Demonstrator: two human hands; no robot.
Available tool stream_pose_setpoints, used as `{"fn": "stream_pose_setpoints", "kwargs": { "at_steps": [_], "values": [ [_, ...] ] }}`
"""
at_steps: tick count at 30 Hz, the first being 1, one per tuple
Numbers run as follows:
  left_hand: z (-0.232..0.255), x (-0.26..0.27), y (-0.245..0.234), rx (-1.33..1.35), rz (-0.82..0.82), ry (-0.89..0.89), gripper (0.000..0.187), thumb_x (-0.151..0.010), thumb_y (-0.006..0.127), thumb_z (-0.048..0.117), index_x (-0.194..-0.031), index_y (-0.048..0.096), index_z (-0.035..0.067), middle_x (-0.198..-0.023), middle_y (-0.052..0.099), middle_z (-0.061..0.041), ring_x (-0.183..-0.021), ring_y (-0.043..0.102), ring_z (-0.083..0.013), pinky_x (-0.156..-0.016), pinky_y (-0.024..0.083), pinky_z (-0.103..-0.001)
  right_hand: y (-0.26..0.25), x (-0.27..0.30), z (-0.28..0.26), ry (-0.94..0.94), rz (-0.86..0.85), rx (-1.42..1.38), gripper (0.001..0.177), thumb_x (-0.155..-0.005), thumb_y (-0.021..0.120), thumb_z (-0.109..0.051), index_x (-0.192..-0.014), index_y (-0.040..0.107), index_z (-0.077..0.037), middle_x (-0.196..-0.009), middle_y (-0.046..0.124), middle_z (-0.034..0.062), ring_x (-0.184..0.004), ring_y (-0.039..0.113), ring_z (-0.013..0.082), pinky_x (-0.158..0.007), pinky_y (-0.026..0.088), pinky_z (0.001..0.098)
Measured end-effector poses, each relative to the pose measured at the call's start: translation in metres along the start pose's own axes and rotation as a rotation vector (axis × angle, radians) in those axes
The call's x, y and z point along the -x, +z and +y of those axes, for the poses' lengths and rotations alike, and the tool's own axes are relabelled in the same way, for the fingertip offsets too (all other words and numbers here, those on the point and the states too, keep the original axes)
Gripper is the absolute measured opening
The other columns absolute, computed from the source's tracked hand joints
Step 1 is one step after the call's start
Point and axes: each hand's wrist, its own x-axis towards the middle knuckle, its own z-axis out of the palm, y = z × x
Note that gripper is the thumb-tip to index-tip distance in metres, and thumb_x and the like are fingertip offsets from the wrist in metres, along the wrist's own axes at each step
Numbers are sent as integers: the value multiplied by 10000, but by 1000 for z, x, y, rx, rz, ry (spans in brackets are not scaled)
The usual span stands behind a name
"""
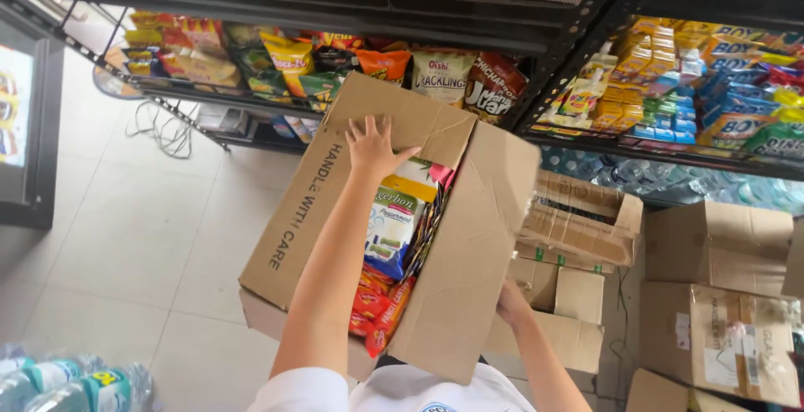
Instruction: Packing various snack packages from store shelves into a cardboard box.
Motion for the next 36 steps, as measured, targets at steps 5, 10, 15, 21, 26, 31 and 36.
{"fn": "stream_pose_setpoints", "kwargs": {
  "at_steps": [5, 10, 15, 21, 26, 31, 36],
  "values": [
    [6, 1, -6, -20, 36, -12, 1079, -757, 537, 891, -1546, 341, 183, -1603, 240, -244, -1413, 220, -601, -1141, 251, -617, 138, 109, -160, -617, -131, 447, 902, -941, 707, -271, -1679, 191, -207, -1600, 446, 70, -974, 564, 213, -749, 468, 352],
    [-16, 3, 2, 135, 4, 30, 760, -892, 516, 620, -1577, 392, 313, -1565, 394, -111, -1503, 267, -486, -1125, 373, -539, 238, 87, -189, -1167, -59, 1256, 978, -937, 755, -427, -1696, 185, -191, -1699, 249, 197, -1235, 629, 437, -835, 587, 431],
    [-61, 3, 4, 165, 36, 192, 454, -1063, 395, 415, -1475, 540, 289, -1589, 472, 11, -1507, 350, -301, -1190, 307, -559, 293, 75, -202, -935, 24, 1606, 944, -883, 672, -617, -1622, 256, -202, -1647, 275, 224, -765, 746, 334, -526, 579, 370],
    [-31, 24, -36, 465, -124, 50, 456, -1093, 402, 462, -1402, 616, 204, -1504, 575, -28, -1413, 493, -313, -1135, 426, -430, 304, 66, -221, -804, -48, 1899, 949, -866, 644, -688, -1601, 295, -200, -1565, 340, 249, -653, 730, 317, -511, 574, 372],
    [-8, 90, -63, 686, -36, -25, 587, -955, 593, 516, -1423, 525, 167, -1420, 624, -75, -1278, 633, -307, -1033, 502, -424, 291, 64, -221, -868, -41, 1813, 889, -813, 696, -633, -1547, 405, -225, -1523, 412, 158, -721, 731, 350, -573, 578, 433],
    [-20, 126, 0, 570, 198, 64, 742, -799, 803, 436, -1393, 500, 111, -1323, 632, -156, -1281, 559, -371, -1049, 425, -505, 282, 55, -224, -906, -46, 1705, 592, -881, 677, -439, -1439, 568, -271, -1499, 472, 114, -951, 719, 379, -754, 595, 473],
    [-19, 146, -37, 599, 177, -17, 750, -767, 810, 483, -1368, 526, 135, -1304, 595, -141, -1246, 533, -359, -1016, 381, -518, 289, 68, -242, -776, -61, 1684, 510, -953, 642, -389, -1446, 554, -290, -1471, 506, 67, -1003, 702, 379, -842, 572, 483]
  ]
}}
